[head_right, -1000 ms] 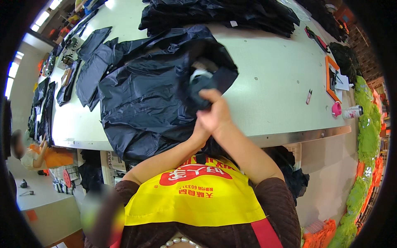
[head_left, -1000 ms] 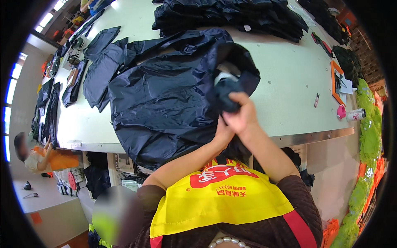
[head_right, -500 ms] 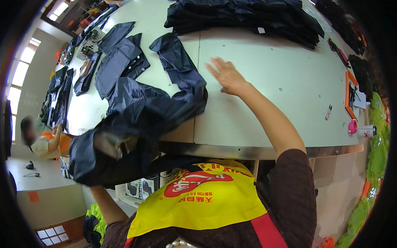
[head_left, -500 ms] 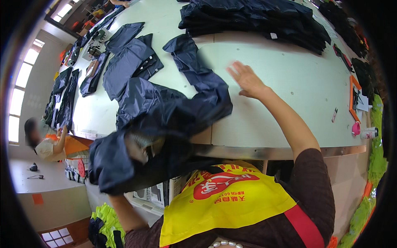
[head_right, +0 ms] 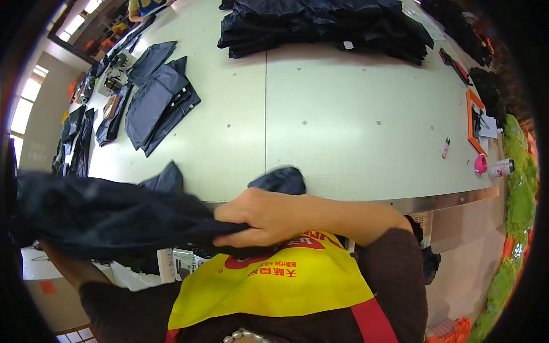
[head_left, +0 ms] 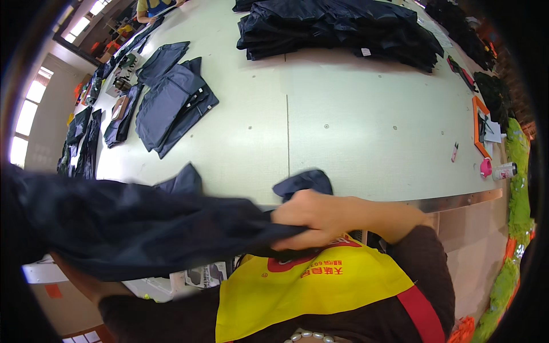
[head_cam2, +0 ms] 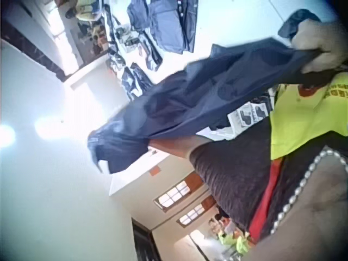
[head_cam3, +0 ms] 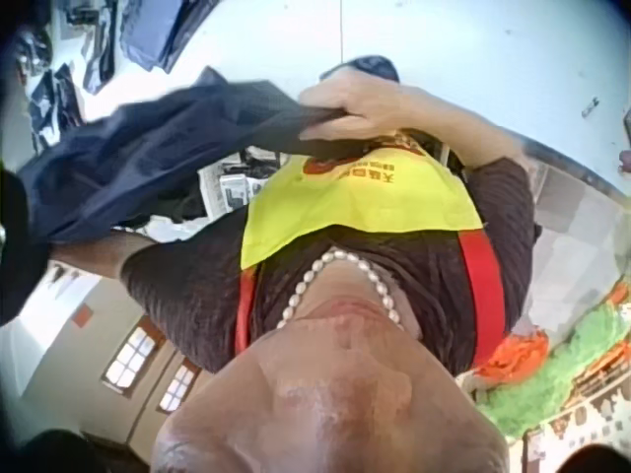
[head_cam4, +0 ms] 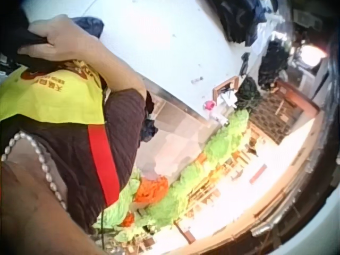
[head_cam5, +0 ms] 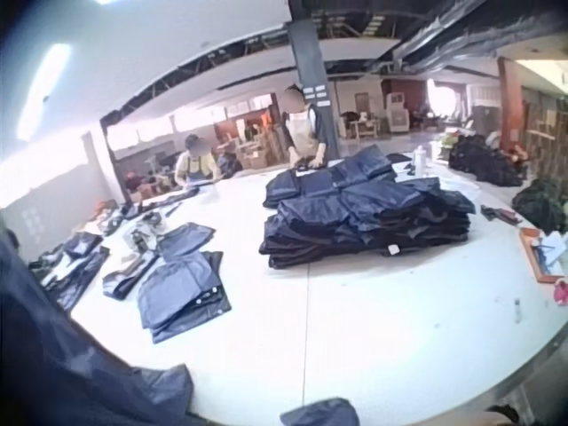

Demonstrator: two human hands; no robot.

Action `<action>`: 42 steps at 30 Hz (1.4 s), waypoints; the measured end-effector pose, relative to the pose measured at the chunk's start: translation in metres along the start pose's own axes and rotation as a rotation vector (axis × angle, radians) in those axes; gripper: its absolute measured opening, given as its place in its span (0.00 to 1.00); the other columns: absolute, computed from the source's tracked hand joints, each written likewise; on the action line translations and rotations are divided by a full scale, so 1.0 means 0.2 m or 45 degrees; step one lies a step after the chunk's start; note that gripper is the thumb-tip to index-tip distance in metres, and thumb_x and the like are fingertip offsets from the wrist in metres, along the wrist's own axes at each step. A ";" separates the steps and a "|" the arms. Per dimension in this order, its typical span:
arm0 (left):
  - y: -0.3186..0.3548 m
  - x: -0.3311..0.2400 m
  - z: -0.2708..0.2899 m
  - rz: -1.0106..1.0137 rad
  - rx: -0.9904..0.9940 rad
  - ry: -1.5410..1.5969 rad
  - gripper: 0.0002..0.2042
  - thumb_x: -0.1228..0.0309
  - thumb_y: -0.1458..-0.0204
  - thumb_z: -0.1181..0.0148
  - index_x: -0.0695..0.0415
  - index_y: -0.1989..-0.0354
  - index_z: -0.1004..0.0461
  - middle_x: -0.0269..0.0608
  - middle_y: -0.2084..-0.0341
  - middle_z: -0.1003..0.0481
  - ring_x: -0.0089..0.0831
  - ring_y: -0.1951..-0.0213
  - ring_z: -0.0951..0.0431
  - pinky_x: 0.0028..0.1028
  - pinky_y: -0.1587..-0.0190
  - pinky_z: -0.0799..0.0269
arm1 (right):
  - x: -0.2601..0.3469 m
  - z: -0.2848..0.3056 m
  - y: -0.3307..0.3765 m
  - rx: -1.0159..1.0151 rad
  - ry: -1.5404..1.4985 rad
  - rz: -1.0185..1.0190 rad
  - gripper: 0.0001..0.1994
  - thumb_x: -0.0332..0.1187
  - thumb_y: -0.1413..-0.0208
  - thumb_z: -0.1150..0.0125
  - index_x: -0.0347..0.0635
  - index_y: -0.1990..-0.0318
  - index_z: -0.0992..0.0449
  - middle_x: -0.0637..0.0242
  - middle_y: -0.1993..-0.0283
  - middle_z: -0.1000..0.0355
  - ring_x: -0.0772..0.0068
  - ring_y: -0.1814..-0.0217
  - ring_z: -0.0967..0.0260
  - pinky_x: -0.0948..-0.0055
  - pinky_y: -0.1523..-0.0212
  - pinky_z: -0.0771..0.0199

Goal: The person folds a dark jacket on a table, aligns the sleeves, and places it into a black plastic bag. They then retrieve another jacket from a basket, unfold it, and fold it in the same manner before bagging it.

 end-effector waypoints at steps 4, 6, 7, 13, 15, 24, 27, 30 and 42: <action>-0.27 -0.65 -0.69 -0.272 0.084 0.171 0.24 0.58 0.48 0.45 0.63 0.48 0.33 0.51 0.52 0.29 0.39 0.59 0.27 0.35 0.56 0.31 | 0.26 0.14 0.35 -0.403 -0.312 0.149 0.20 0.48 0.52 0.37 0.38 0.67 0.30 0.60 0.74 0.37 0.59 0.75 0.38 0.67 0.72 0.42; -0.25 -0.94 -0.94 -0.386 0.083 0.217 0.24 0.58 0.48 0.44 0.63 0.49 0.32 0.52 0.53 0.29 0.40 0.60 0.26 0.35 0.57 0.30 | 0.23 0.09 0.65 -1.156 -0.467 0.124 0.29 0.54 0.50 0.43 0.35 0.54 0.34 0.56 0.58 0.38 0.58 0.57 0.39 0.61 0.55 0.43; -0.23 -1.11 -1.10 -0.433 0.095 0.293 0.24 0.57 0.48 0.44 0.63 0.49 0.32 0.52 0.53 0.29 0.40 0.61 0.26 0.35 0.58 0.30 | 0.24 0.04 0.81 -1.734 -0.442 0.045 0.34 0.58 0.50 0.47 0.34 0.48 0.37 0.55 0.50 0.38 0.57 0.49 0.40 0.59 0.47 0.43; 0.52 -2.07 -1.87 -0.829 0.368 0.733 0.25 0.57 0.50 0.42 0.64 0.50 0.31 0.55 0.55 0.28 0.41 0.64 0.23 0.36 0.61 0.27 | 0.05 0.05 1.55 -2.174 0.007 -0.906 0.25 0.45 0.39 0.53 0.29 0.48 0.33 0.55 0.48 0.33 0.67 0.46 0.38 0.72 0.42 0.43; 1.02 -2.06 -2.04 -0.910 0.696 0.848 0.25 0.56 0.50 0.41 0.65 0.51 0.31 0.56 0.56 0.27 0.42 0.65 0.23 0.36 0.62 0.26 | -0.06 -0.02 1.81 -2.001 0.653 -1.493 0.23 0.46 0.39 0.53 0.28 0.57 0.27 0.60 0.60 0.28 0.71 0.56 0.36 0.74 0.50 0.39; 2.14 -0.48 -1.69 -0.426 1.168 -0.109 0.36 0.46 0.51 0.47 0.53 0.37 0.44 0.50 0.37 0.46 0.45 0.35 0.49 0.48 0.38 0.54 | -0.53 -0.40 2.45 -2.781 -0.498 -1.358 0.26 0.49 0.42 0.51 0.29 0.53 0.30 0.56 0.54 0.29 0.61 0.52 0.33 0.66 0.51 0.35; 2.14 -0.20 -1.63 -0.172 1.163 -0.287 0.36 0.45 0.48 0.50 0.55 0.36 0.47 0.50 0.36 0.49 0.46 0.33 0.53 0.48 0.36 0.58 | -0.37 -0.18 2.29 -1.613 0.932 -2.303 0.17 0.34 0.46 0.50 0.31 0.53 0.30 0.46 0.54 0.31 0.48 0.49 0.35 0.60 0.47 0.37; 2.09 -0.23 -1.58 -0.060 1.223 -0.245 0.37 0.45 0.48 0.50 0.57 0.36 0.47 0.54 0.36 0.49 0.47 0.33 0.54 0.50 0.36 0.60 | -0.36 0.18 2.13 -1.707 1.617 -1.713 0.20 0.28 0.50 0.47 0.33 0.48 0.34 0.44 0.47 0.35 0.46 0.44 0.39 0.59 0.44 0.40; 1.47 -0.83 -2.26 -0.326 1.642 0.083 0.18 0.64 0.61 0.36 0.57 0.61 0.25 0.54 0.65 0.24 0.45 0.59 0.24 0.38 0.56 0.28 | -1.06 1.11 1.40 -0.974 1.379 -1.506 0.30 0.45 0.63 0.30 0.37 0.53 0.30 0.45 0.49 0.33 0.46 0.49 0.33 0.60 0.52 0.30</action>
Point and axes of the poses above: each hand's wrist, its own y-axis away from the middle knuckle, its own z-axis out of the back of the hand, x = y × z, the point moved 4 cm from there along -y, towards the middle knuckle
